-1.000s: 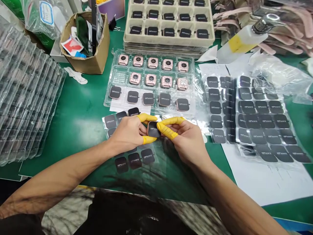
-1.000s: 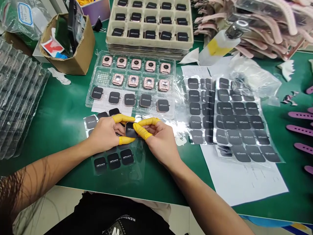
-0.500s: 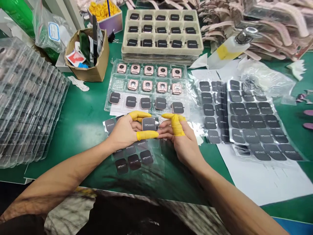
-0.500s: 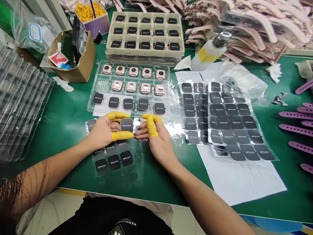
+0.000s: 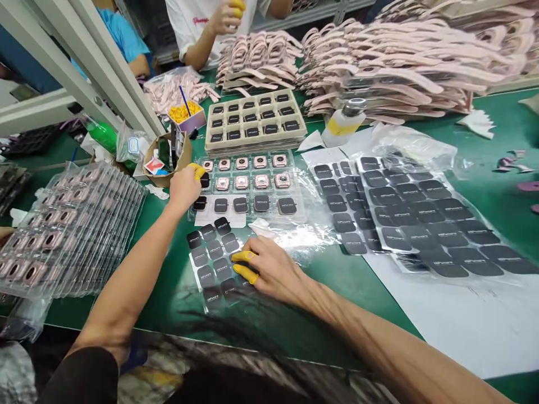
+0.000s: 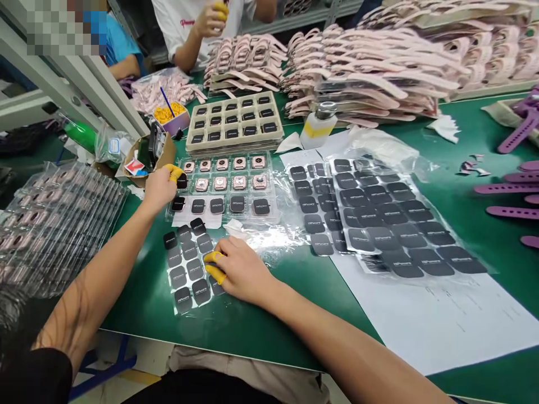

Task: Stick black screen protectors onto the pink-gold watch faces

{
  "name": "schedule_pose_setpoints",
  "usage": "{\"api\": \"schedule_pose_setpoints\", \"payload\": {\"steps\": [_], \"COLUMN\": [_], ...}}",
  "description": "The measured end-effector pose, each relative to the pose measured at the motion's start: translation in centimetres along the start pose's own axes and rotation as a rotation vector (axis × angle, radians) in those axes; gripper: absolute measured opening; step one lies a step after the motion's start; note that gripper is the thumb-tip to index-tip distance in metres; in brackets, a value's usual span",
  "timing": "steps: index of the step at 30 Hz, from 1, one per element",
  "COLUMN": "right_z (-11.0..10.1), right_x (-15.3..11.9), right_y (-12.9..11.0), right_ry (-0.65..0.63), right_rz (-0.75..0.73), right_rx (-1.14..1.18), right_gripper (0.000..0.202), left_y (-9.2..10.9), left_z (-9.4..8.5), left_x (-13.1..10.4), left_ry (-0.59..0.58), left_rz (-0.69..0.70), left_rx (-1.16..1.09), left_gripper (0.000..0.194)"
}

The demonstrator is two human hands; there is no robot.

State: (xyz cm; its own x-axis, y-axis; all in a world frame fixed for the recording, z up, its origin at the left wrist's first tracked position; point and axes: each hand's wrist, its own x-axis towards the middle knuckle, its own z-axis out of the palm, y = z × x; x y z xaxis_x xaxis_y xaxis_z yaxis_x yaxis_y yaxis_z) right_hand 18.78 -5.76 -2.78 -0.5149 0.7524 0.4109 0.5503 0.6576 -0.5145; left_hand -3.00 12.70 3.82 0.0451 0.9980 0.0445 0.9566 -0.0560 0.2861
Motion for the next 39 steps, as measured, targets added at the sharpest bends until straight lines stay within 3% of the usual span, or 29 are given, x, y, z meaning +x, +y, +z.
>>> {"api": "schedule_pose_setpoints", "payload": {"steps": [3, 8, 13, 17, 19, 22, 23, 24, 26, 29, 31, 34, 37, 39], "right_z": [0.2, 0.5, 0.5, 0.5, 0.4, -0.5, -0.9, -1.4, -2.3, -3.3, -3.6, -3.6, -3.2, -3.1], "right_x": [0.0, -0.1, -0.1, -0.1, 0.0, 0.2, 0.3, 0.5, 0.8, 1.0, 1.0, 1.0, 1.1, 1.3], "right_y": [0.4, 0.7, 0.8, 0.6, 0.4, 0.2, 0.3, 0.4, 0.9, 1.8, 2.1, 1.9, 1.2, 0.8], "right_ry": [-0.042, -0.085, -0.088, -0.081, 0.009, 0.291, 0.383, 0.450, 0.486, 0.337, 0.242, 0.235, 0.253, 0.243], "right_rz": [0.009, 0.004, -0.017, -0.018, -0.031, -0.034, -0.026, -0.015, 0.001, -0.004, 0.011, 0.087, 0.165, 0.245], "right_rx": [0.005, -0.015, -0.042, -0.037, 0.034, 0.170, 0.189, 0.197, 0.242, 0.396, 0.448, 0.449, 0.457, 0.505], "right_gripper": [0.018, 0.020, 0.017, 0.015, 0.014, 0.023, 0.027, 0.031, 0.034, 0.033, 0.028, 0.018, 0.005, 0.010], "left_y": [0.2, 1.3, 2.6, 3.0, 2.8, 2.3, 2.2, 2.2, 2.3, 2.7, 2.9, 2.7, 2.3, 2.3], "left_z": [0.1, 0.0, -1.1, -1.5, -1.5, -1.0, -0.6, -0.1, 1.0, 2.1, 2.3, 2.2, 2.1, 2.2], "left_x": [1.2, 0.3, 3.6, 5.1, 4.0, -0.4, -2.5, -4.8, -9.1, -13.2, -14.0, -13.4, -12.9, -13.1], "left_ry": [0.007, 0.076, -0.333, -0.372, -0.309, -0.165, -0.132, -0.151, -0.418, -0.648, -0.700, -0.767, -0.801, -0.763], "left_rz": [0.025, 0.122, 0.616, 0.688, 0.655, 0.598, 0.580, 0.505, 0.266, -0.020, -0.108, -0.142, -0.121, -0.099], "left_rx": [0.254, 0.341, 0.462, 0.401, 0.334, 0.174, 0.073, -0.275, -0.864, -1.267, -1.382, -1.454, -1.411, -1.339], "left_gripper": [0.030, 0.038, 0.030, 0.014, 0.017, 0.031, 0.035, 0.033, 0.037, 0.054, 0.059, 0.057, 0.067, 0.069]}}
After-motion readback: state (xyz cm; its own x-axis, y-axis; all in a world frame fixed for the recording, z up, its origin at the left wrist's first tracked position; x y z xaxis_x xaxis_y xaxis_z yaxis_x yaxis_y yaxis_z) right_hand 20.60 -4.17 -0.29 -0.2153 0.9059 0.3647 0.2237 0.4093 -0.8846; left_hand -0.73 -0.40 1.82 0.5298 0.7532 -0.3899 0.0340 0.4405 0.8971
